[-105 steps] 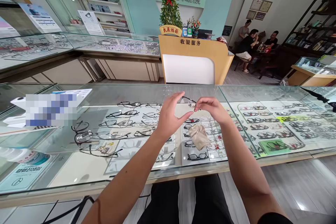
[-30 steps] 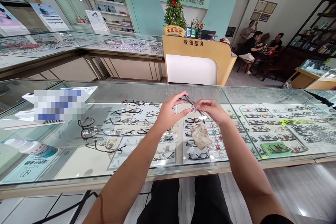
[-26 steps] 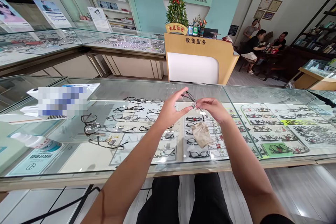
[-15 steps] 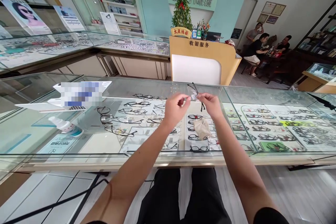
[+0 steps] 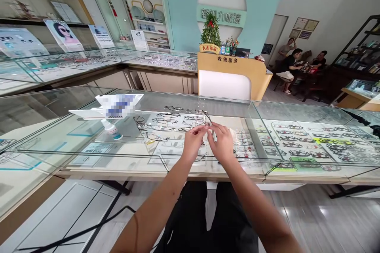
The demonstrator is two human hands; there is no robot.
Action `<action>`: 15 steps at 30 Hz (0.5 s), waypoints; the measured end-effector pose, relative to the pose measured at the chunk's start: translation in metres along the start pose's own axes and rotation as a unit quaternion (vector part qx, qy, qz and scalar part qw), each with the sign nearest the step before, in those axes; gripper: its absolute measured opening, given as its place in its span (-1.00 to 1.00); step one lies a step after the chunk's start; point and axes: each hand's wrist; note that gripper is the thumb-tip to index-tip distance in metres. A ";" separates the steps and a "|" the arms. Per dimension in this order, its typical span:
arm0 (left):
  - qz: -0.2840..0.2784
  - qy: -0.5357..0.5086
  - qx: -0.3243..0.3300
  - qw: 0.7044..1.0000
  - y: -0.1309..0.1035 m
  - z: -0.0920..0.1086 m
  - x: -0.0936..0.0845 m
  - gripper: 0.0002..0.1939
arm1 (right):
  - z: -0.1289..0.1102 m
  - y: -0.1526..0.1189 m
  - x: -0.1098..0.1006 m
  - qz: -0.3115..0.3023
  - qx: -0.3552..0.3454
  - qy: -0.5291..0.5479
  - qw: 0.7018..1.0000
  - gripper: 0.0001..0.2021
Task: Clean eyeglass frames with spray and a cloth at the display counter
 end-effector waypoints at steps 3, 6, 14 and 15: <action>0.013 0.111 0.071 0.991 0.001 0.008 -0.022 -0.52 | -0.012 -0.010 0.003 -0.052 0.096 0.146 0.983 -0.81; -0.016 0.316 0.144 0.938 0.009 0.025 -0.047 -0.65 | -0.023 -0.017 0.017 -0.105 0.254 0.314 0.909 -0.85; -0.123 0.687 0.142 0.702 0.030 0.061 -0.075 -0.77 | -0.048 -0.040 0.060 -0.146 0.513 0.550 0.642 -0.71; -0.130 0.697 0.143 0.691 0.031 0.061 -0.075 -0.77 | -0.050 -0.041 0.062 -0.141 0.520 0.555 0.634 -0.71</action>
Point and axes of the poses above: each hand's wrist, its own y-axis towards the middle knuckle, its own x-axis out of the palm, z = x × y, and after that the axes turned 4 degrees about z, right-handed
